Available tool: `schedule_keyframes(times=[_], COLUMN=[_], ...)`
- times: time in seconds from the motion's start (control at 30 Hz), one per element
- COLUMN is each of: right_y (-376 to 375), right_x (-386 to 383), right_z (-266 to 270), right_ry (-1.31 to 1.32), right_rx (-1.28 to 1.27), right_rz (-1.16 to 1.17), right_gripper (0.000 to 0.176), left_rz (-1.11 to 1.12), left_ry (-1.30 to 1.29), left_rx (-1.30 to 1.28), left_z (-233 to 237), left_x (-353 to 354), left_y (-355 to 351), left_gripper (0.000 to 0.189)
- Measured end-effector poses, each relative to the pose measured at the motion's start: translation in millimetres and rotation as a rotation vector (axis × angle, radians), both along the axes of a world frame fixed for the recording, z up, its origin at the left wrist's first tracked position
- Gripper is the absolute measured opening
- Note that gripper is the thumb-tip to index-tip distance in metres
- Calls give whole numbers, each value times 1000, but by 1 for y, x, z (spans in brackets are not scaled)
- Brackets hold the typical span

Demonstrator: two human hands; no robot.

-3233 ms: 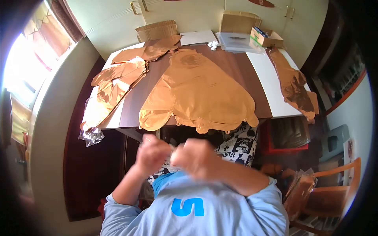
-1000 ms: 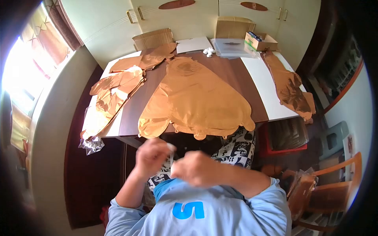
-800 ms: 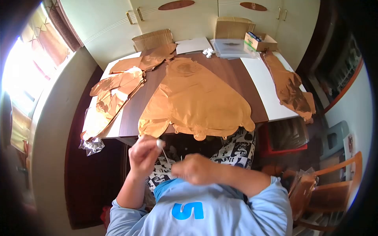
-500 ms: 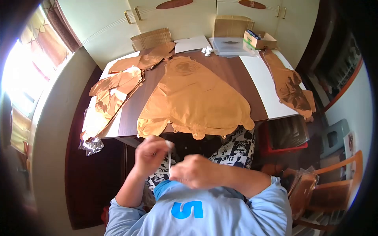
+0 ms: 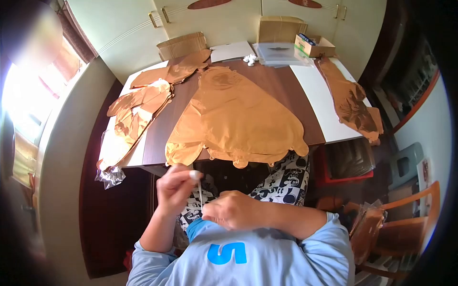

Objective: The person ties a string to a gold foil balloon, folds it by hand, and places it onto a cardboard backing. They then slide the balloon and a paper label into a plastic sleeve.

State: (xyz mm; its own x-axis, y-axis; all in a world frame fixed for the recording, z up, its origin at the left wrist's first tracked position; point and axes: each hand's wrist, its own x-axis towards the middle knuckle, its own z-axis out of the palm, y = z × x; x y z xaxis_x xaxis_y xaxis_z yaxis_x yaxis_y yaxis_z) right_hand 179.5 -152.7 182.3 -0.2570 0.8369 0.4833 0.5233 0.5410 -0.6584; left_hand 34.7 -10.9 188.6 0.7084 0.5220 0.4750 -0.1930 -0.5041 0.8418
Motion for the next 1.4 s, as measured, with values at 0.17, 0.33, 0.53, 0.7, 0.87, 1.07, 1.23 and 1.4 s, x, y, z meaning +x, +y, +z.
schedule_keyframes(times=[0.17, 0.33, 0.53, 0.7, 0.87, 1.07, 1.23, 1.4], right_y=[8, 15, 8, 19, 12, 19, 9, 1], right_x=[17, 28, 4, 39, 12, 38, 20, 3], right_z=[8, 24, -4, 17, -12, 2, -28, -28], right_ry=[39, -147, -27, -75, -49, 15, 703, 603], right_rx=[56, 179, -11, 74, 52, 83, -407, -360], right_rz=[-146, -178, -52, -384, -183, -274, -147, -242], right_gripper=[16, 15, 14, 18, 15, 14, 30, 28], left_rz=[-331, -189, -98, -209, -151, -245, -370, -300], left_ry=[-154, 65, -81, 78, -66, 201, -30, -61], left_rx=[-149, 57, -524, -225, -456, -261, -858, -759], left_z=[-7, -19, -15, -22, -26, -30, -39, -42], left_x=[-6, 2, -2, -4, 2, -1, -3, -1], left_y=[-16, -13, -13, -23, -27, -26, -32, -31], left_gripper=[17, 15, 12, 12, 12, 10, 12, 19])
